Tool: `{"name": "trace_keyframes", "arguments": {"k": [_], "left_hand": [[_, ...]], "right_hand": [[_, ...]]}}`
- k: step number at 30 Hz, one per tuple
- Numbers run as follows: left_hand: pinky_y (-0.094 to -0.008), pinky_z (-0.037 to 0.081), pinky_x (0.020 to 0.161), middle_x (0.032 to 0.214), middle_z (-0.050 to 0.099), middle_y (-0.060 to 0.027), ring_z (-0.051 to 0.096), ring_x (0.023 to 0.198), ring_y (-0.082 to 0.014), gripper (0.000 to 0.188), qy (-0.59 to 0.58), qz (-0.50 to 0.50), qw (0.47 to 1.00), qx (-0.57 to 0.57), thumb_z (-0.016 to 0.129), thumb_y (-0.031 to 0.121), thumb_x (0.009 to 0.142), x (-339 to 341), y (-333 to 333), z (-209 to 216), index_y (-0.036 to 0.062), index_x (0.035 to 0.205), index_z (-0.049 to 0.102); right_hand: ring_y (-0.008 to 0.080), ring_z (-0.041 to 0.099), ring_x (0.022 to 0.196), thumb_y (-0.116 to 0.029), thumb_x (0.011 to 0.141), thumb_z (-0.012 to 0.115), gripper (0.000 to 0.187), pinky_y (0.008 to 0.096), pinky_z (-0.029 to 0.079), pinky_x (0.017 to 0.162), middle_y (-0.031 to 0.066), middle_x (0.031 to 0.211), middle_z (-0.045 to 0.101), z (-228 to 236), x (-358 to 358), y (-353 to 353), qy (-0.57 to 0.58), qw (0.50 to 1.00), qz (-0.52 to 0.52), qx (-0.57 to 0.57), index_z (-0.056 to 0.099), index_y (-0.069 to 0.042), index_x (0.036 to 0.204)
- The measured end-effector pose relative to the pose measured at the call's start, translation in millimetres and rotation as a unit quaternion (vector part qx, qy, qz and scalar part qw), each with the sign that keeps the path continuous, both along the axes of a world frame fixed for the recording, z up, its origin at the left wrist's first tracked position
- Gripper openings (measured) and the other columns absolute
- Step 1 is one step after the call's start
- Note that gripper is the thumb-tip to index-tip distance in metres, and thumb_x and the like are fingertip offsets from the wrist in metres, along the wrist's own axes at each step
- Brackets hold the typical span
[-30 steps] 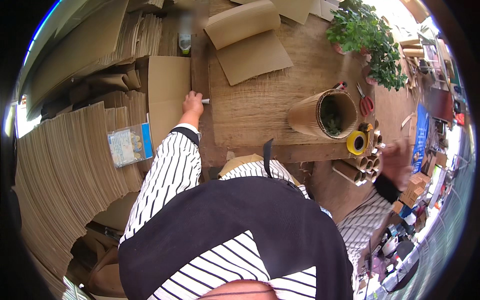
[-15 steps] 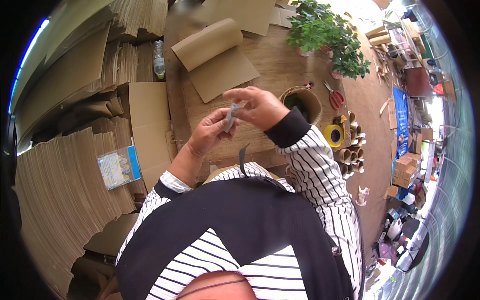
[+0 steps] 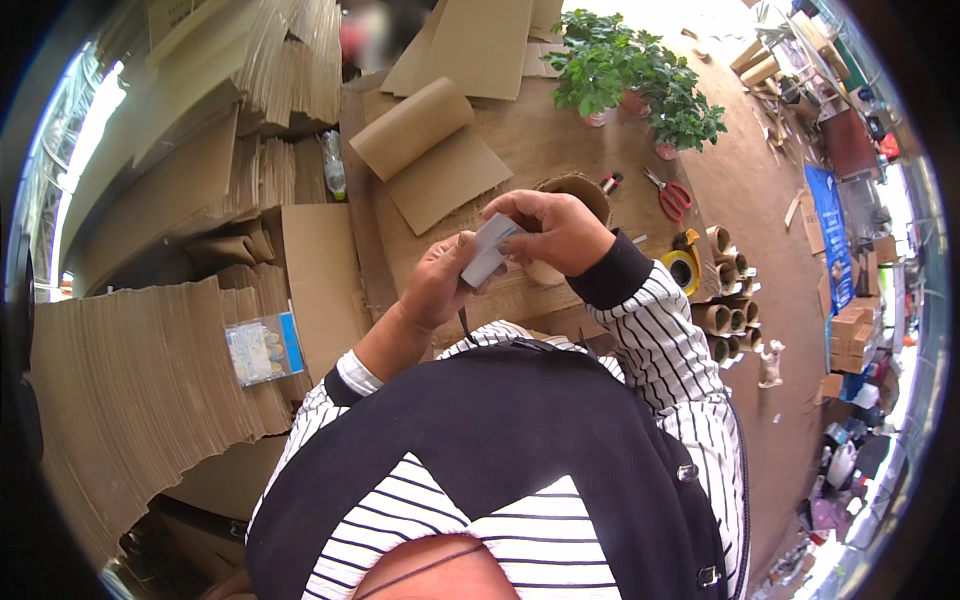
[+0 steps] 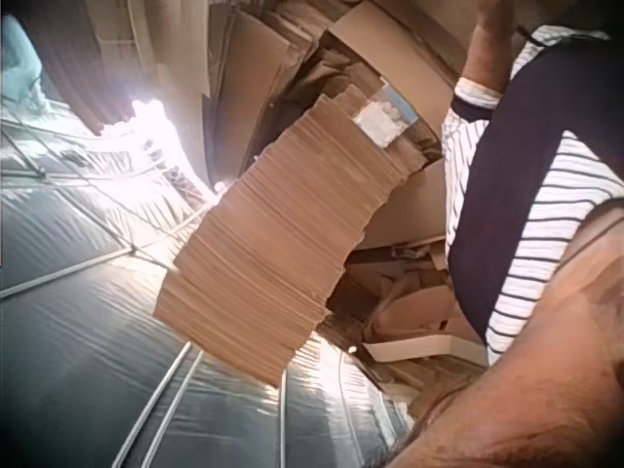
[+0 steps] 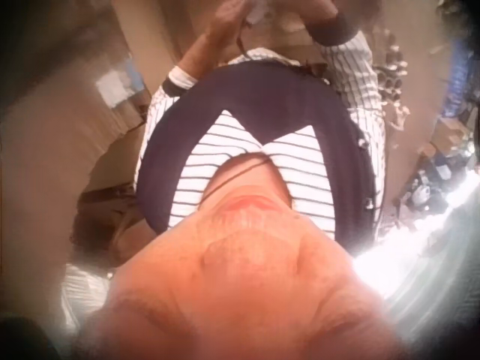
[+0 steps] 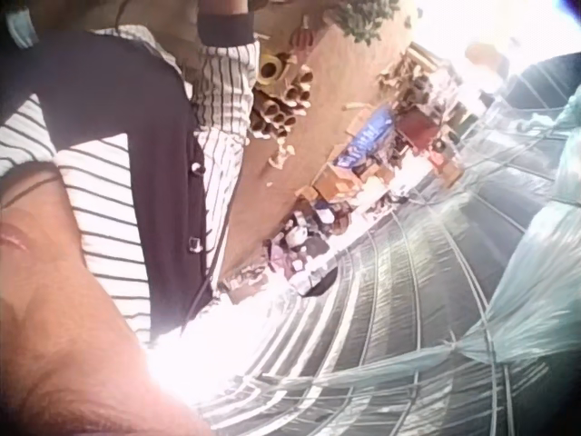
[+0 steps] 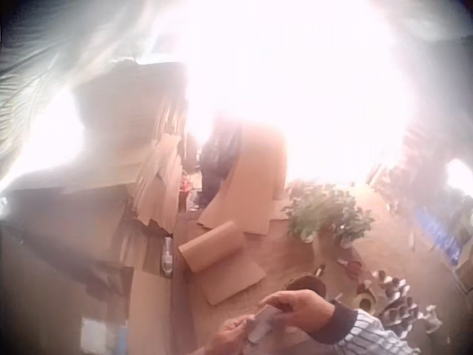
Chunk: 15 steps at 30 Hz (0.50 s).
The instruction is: The person assembles cylindrical cardboard planters by wrapping corrugated cardboard around a plastic bottle, securing it with tape, and trimming the edges with scissors. They then place a small potted plant inside the finished planter.
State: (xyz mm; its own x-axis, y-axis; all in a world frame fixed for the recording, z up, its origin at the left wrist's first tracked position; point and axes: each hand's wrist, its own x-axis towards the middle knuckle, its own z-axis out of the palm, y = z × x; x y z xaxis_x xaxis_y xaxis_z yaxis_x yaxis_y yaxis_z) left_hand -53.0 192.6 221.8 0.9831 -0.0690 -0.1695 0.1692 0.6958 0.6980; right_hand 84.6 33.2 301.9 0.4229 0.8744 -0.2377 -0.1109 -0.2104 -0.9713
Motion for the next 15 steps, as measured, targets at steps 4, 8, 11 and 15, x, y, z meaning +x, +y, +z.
{"name": "trace_keyframes", "arguments": {"k": [4,8,11,15], "left_hand": [[-0.0237,0.046,0.062,0.089,0.065,-0.0023,0.057,0.072,-0.0092,0.037,0.047,-0.022,0.997,-0.050,0.056,0.039,0.101,24,-34,22,0.0042,0.111,0.064],[-0.0255,0.047,0.061,0.088,0.063,-0.0038,0.056,0.072,-0.0116,0.033,0.069,-0.009,0.997,0.030,0.057,0.035,0.101,47,-67,46,0.0042,0.110,0.063],[-0.0249,0.046,0.060,0.083,0.062,-0.0033,0.055,0.070,-0.0104,0.029,0.066,-0.017,0.994,0.090,0.056,0.032,0.101,70,-96,60,0.0042,0.103,0.065],[-0.0227,0.043,0.059,0.078,0.060,-0.0006,0.053,0.066,-0.0078,0.026,0.018,-0.031,0.979,0.199,0.054,0.028,0.102,81,-122,58,0.0056,0.094,0.064]], "right_hand": [[0.0071,0.060,0.076,0.008,0.086,0.066,0.040,0.0227,0.052,0.066,0.0027,0.093,0.064,8,15,-47,0.034,0.998,0.000,0.055,0.059,0.000,0.125],[0.0077,0.061,0.088,0.007,0.087,0.065,0.042,0.0231,0.051,0.077,-0.0010,0.098,0.064,3,25,-94,0.042,0.988,-0.038,0.142,0.060,-0.001,0.128],[0.0120,0.062,0.096,0.005,0.084,0.068,0.037,0.0265,0.050,0.084,0.0010,0.102,0.065,-4,35,-129,-0.045,0.982,-0.055,0.175,0.065,-0.004,0.120],[0.0182,0.063,0.096,0.001,0.077,0.074,0.022,0.0303,0.051,0.084,0.0069,0.108,0.064,-12,50,-163,-0.230,0.961,-0.054,0.146,0.067,-0.005,0.097]]}}
